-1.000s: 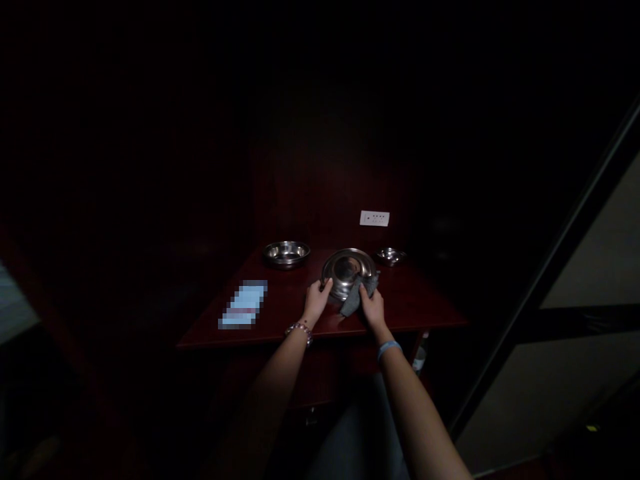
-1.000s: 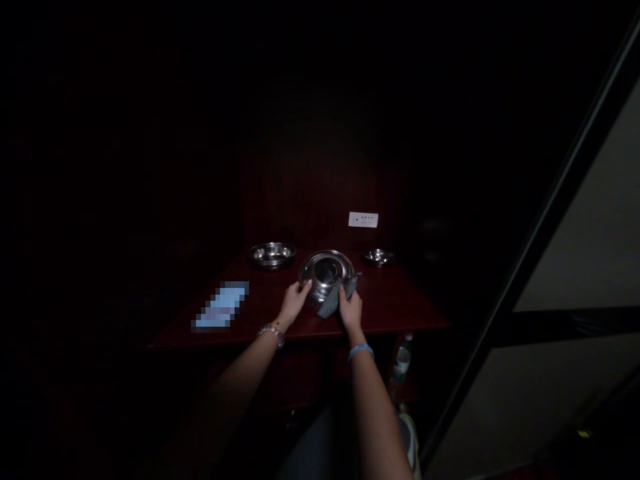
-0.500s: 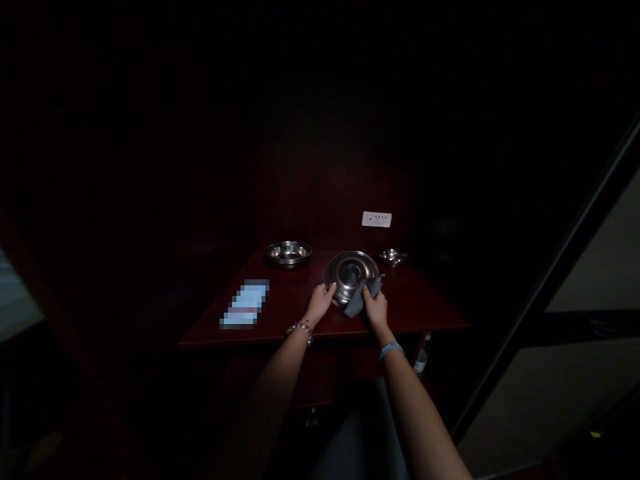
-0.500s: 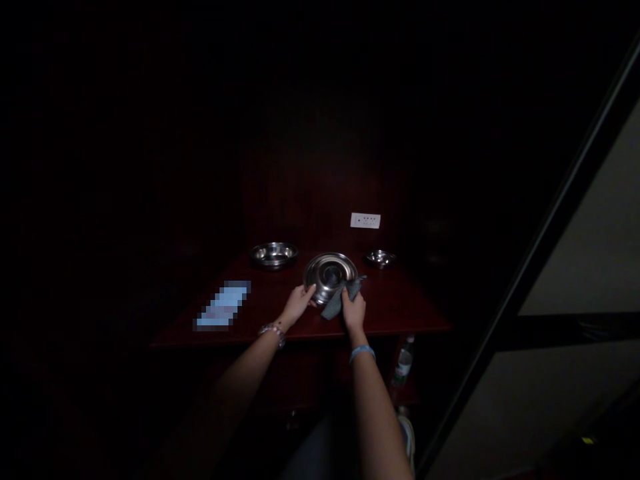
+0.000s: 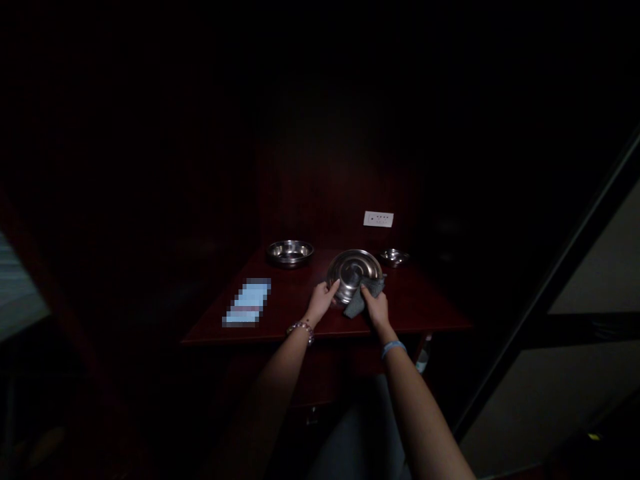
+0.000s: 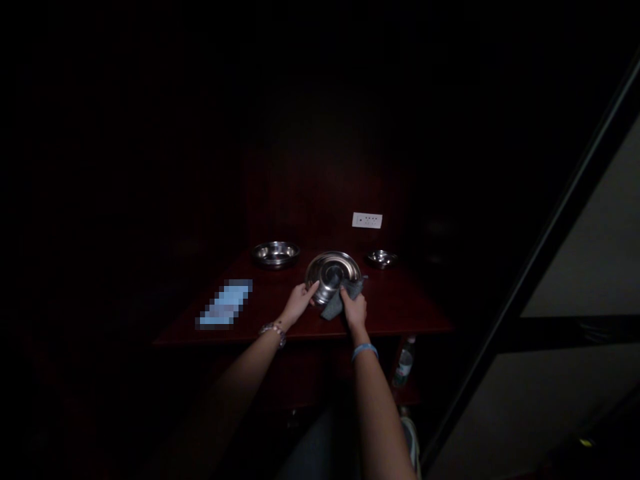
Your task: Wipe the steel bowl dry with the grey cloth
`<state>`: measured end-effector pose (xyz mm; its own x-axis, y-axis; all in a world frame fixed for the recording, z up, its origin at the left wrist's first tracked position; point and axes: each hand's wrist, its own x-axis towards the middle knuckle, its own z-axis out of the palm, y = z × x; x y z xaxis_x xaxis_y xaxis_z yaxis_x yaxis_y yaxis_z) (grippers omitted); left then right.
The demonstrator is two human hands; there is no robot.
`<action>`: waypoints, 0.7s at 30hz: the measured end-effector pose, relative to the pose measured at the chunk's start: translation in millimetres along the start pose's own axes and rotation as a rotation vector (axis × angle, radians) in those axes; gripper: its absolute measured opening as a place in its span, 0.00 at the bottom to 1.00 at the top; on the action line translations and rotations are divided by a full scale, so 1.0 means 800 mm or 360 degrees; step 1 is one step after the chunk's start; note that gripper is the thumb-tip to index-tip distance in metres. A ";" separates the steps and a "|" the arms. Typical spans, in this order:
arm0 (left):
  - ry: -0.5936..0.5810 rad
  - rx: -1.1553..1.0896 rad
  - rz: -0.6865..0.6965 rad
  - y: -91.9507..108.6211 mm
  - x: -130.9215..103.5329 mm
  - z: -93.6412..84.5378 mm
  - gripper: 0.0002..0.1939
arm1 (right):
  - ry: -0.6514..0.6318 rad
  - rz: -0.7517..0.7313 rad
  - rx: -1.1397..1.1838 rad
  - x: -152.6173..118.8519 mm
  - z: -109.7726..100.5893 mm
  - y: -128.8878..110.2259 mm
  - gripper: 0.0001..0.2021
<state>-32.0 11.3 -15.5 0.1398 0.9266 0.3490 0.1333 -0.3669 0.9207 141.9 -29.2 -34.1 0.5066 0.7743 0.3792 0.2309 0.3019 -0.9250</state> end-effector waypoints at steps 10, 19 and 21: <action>-0.0221 -0.0038 0.0142 0.007 -0.008 0.004 0.32 | -0.0007 0.0094 0.0119 -0.002 -0.001 -0.007 0.26; -0.0167 -0.0027 0.0173 0.006 -0.009 0.003 0.24 | -0.0035 0.0003 0.0052 -0.006 0.000 -0.011 0.25; -0.0155 -0.0055 0.0147 0.006 -0.007 0.003 0.25 | -0.0015 0.0014 0.0020 -0.006 -0.001 -0.011 0.24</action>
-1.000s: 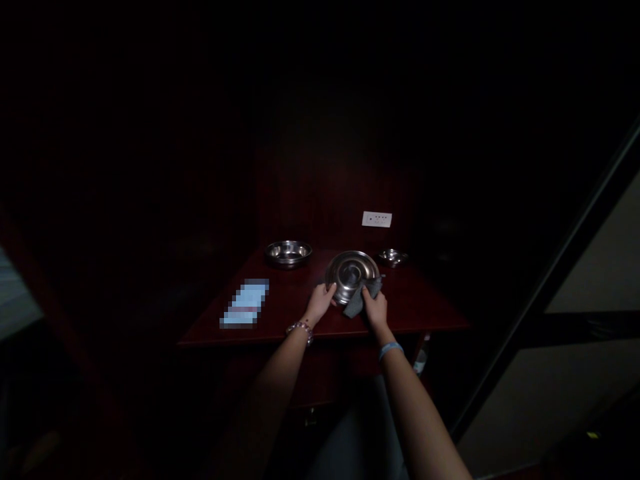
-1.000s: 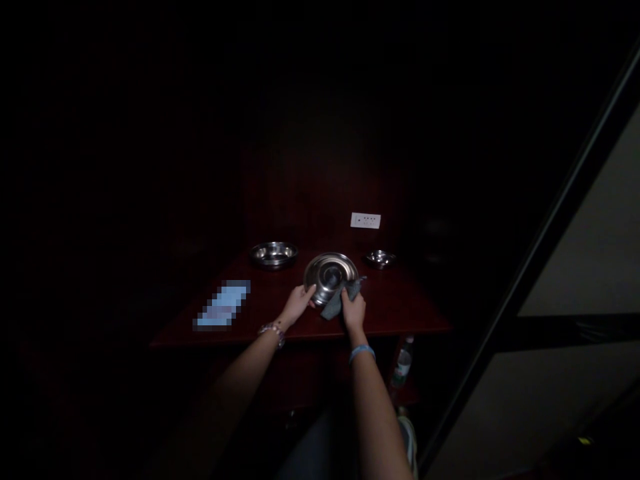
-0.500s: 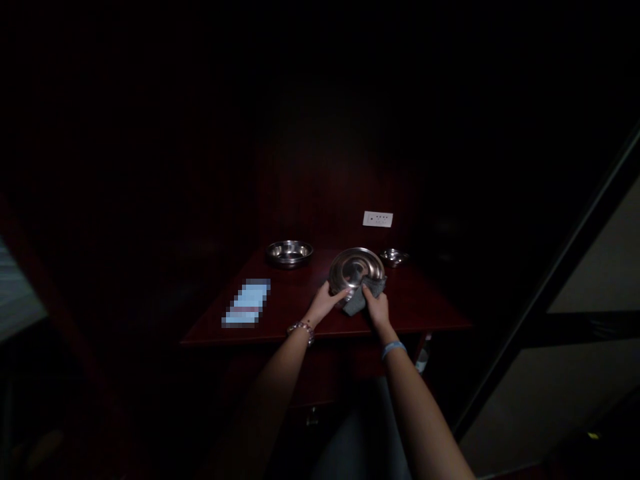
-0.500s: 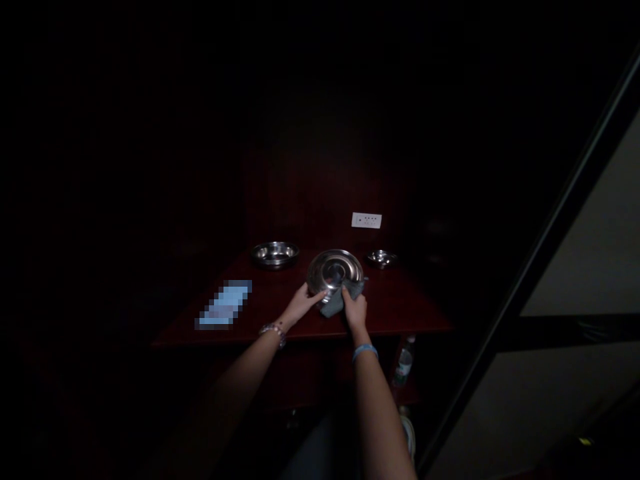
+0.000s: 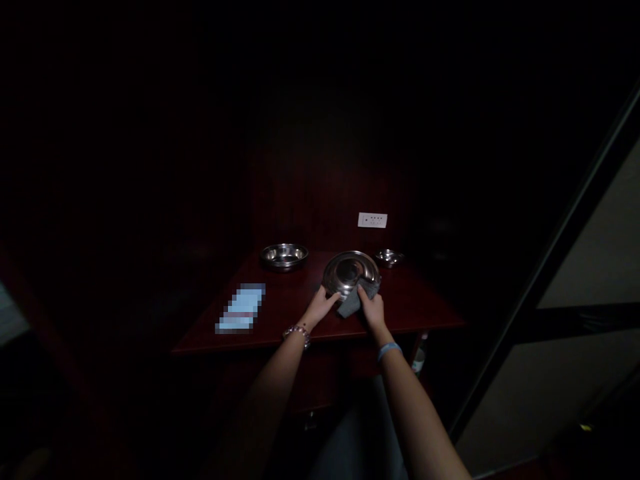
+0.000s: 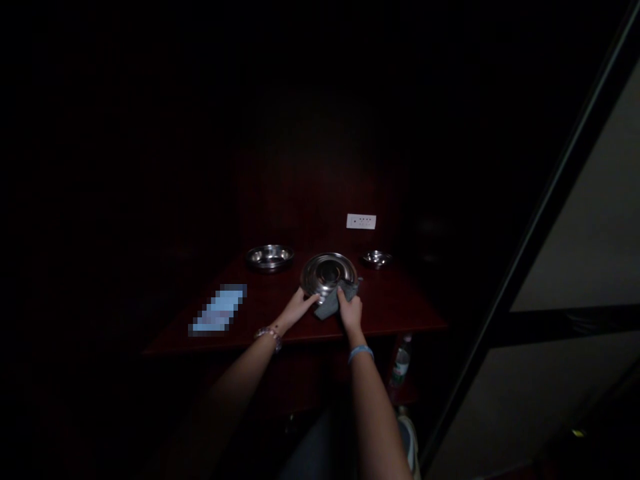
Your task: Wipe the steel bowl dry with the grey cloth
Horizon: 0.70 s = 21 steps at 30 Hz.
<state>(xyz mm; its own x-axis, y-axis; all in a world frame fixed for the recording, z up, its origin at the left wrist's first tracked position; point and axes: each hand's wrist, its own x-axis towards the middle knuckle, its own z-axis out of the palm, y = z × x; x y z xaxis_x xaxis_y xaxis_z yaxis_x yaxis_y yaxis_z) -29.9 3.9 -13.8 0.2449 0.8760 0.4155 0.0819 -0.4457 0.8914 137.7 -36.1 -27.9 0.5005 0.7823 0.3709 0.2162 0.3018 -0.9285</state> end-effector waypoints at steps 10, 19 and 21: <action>0.0060 -0.0088 -0.0152 0.009 0.001 -0.004 0.23 | 0.0095 -0.0015 -0.0022 0.001 0.001 0.000 0.24; 0.0059 -0.0189 -0.0136 0.004 0.002 -0.003 0.20 | -0.0101 0.0092 0.0009 0.001 0.003 0.004 0.24; 0.0098 -0.0182 -0.0219 -0.002 0.005 -0.005 0.20 | -0.0087 0.0104 0.0048 0.002 0.005 0.004 0.24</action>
<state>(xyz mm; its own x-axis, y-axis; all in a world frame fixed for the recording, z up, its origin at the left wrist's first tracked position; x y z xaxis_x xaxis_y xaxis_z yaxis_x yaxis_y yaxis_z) -32.5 9.0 -12.5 0.1792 0.9384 0.2955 -0.0005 -0.3003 0.9538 135.9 -32.2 -30.6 0.4662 0.8291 0.3088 0.1586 0.2650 -0.9511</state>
